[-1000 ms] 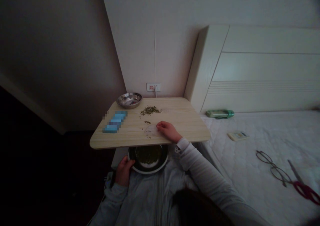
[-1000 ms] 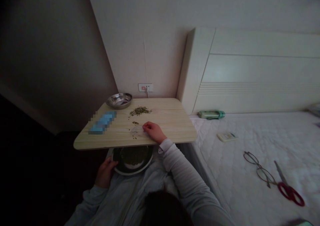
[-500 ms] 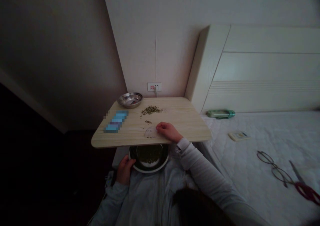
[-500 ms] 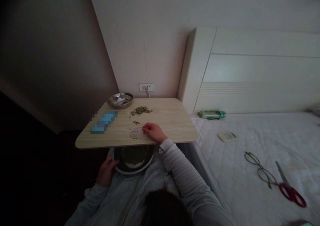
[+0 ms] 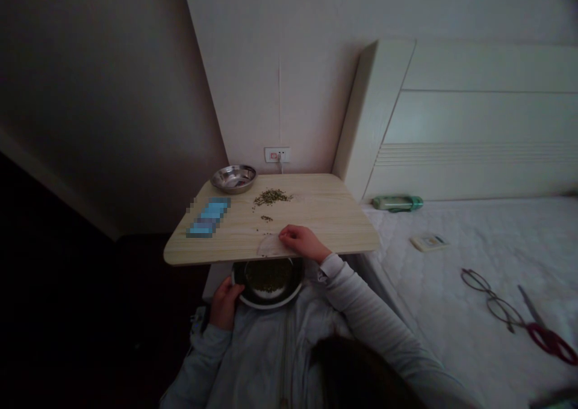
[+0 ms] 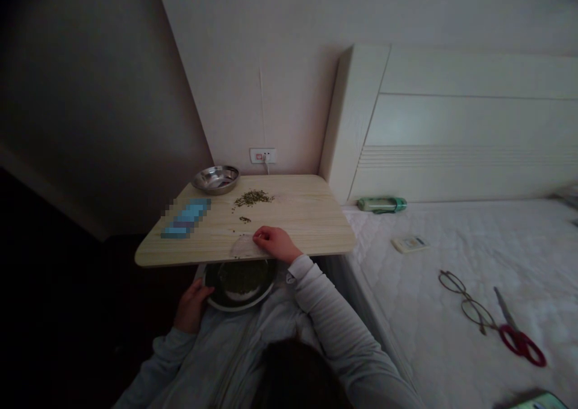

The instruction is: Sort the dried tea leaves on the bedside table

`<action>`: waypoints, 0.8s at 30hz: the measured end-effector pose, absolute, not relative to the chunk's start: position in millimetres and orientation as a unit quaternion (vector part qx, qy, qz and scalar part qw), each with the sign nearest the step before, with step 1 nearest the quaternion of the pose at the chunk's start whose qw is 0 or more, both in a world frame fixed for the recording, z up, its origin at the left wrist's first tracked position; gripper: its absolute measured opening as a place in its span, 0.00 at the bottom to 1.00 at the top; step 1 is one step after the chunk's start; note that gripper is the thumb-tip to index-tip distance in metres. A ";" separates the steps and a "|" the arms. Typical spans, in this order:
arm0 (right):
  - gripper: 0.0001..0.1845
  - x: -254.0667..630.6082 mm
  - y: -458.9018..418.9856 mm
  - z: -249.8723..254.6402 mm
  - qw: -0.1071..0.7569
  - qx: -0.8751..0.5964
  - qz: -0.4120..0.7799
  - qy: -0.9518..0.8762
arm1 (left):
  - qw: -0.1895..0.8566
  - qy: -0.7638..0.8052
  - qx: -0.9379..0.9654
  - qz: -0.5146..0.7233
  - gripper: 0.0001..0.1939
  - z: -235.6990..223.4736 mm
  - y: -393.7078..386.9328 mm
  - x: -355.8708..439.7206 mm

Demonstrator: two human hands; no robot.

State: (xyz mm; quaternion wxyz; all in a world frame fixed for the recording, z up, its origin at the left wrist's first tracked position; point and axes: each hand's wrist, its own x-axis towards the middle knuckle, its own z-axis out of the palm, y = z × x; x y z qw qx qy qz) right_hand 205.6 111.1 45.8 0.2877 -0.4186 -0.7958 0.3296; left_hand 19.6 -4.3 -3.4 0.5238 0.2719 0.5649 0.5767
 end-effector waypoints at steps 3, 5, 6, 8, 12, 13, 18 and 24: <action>0.15 205.7 111.0 46.4 0.284 -0.406 0.341 -0.799 | 0.522 0.563 0.279 0.576 0.08 -3.0 -4.7 19.2; 0.15 205.8 110.5 46.5 0.281 -0.393 0.358 -0.799 | 0.519 0.565 0.285 0.576 0.07 -2.5 -4.9 19.0; 0.15 205.7 110.2 46.6 0.279 -0.386 0.369 -0.798 | 0.516 0.566 0.287 0.575 0.07 -2.2 -4.9 18.9; 0.15 205.1 110.9 47.1 0.279 -0.375 0.397 -0.790 | 0.513 0.567 0.289 0.576 0.08 -2.1 -4.6 18.5; 0.13 199.3 122.6 50.2 0.327 -0.364 0.468 -0.735 | 0.519 0.564 0.290 0.573 0.09 -2.9 -3.8 18.0; 0.12 196.4 128.0 51.2 0.354 -0.369 0.479 -0.713 | 0.519 0.563 0.289 0.574 0.09 -3.1 -3.7 18.2; 0.08 178.7 156.3 50.0 0.461 -0.432 0.500 -0.592 | 0.514 0.569 0.271 0.582 0.08 -4.5 -4.0 19.4; 0.10 174.5 162.6 40.7 0.505 -0.463 0.400 -0.608 | 0.514 0.566 0.287 0.578 0.08 -5.5 -4.9 18.3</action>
